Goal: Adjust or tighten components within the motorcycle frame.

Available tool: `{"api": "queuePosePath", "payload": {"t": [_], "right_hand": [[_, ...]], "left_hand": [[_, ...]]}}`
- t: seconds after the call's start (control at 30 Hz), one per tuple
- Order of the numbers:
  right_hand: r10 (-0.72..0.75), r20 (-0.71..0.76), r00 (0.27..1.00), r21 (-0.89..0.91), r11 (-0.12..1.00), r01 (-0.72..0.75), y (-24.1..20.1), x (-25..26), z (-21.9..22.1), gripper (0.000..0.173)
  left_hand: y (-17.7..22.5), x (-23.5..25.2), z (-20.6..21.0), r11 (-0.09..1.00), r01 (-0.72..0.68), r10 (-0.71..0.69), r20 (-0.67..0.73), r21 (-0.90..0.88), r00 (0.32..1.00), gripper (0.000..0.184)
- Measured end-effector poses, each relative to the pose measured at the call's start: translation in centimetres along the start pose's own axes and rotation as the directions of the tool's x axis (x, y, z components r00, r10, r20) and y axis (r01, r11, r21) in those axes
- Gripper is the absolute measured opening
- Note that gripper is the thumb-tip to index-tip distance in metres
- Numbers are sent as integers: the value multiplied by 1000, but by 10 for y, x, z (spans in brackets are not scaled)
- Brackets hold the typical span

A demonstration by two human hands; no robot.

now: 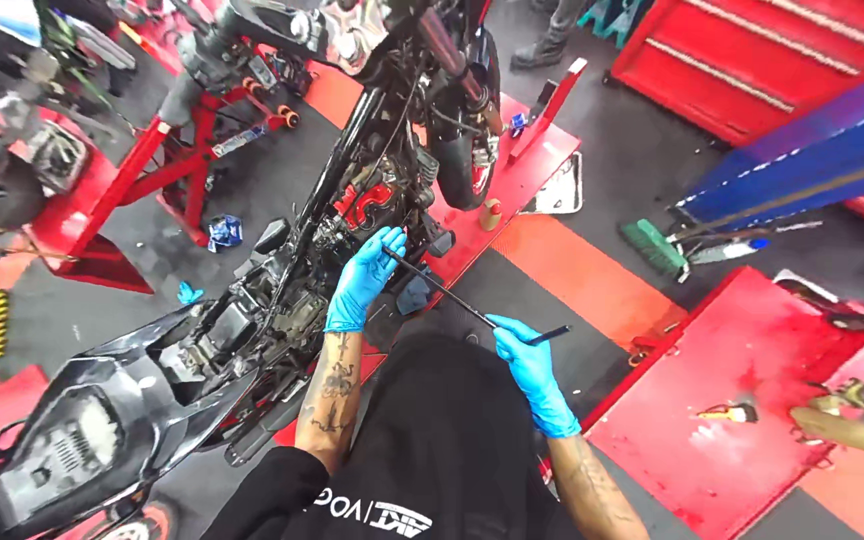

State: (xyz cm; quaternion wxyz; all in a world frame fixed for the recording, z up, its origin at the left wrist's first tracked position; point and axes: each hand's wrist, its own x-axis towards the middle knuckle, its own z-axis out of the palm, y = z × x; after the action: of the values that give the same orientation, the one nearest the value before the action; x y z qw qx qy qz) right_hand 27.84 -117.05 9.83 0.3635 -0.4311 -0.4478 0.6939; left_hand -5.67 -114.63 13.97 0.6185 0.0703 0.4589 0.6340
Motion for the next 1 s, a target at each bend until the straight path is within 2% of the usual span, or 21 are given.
{"api": "queuePosePath", "payload": {"t": [0.13,0.23,0.33,0.43,0.53,0.7,0.87,0.93,1.0], "right_hand": [[-33,-10,999,-13,999,33,-7,39,31,28],[-42,-33,999,0,999,42,-4,67,62,28],[-28,-75,997,-26,999,26,-1,86,94,29],[-15,-98,995,-81,997,7,-2,99,111,29],[-14,-100,995,-111,994,3,-4,103,108,29],[0,-76,997,-111,994,-9,-6,113,101,30],[-3,-71,998,-158,987,-8,-7,117,98,30],[-77,-60,995,-264,963,59,-6,116,97,29],[-249,63,967,-479,842,248,-3,119,89,29]], "left_hand": [[22,43,-14,987,48,-47,9,-155,999,35],[30,76,-27,979,-4,19,72,-204,997,36],[31,102,-30,961,-43,57,44,-274,997,38],[33,125,-36,932,-29,29,-6,-360,1000,38],[33,129,-40,942,16,-23,-17,-336,1000,42],[31,143,-52,934,30,-16,44,-356,999,44],[38,142,-49,945,23,-23,6,-327,1000,44],[38,142,-48,940,25,-26,0,-341,1000,45],[38,143,-49,950,22,-18,15,-313,1000,47]]}}
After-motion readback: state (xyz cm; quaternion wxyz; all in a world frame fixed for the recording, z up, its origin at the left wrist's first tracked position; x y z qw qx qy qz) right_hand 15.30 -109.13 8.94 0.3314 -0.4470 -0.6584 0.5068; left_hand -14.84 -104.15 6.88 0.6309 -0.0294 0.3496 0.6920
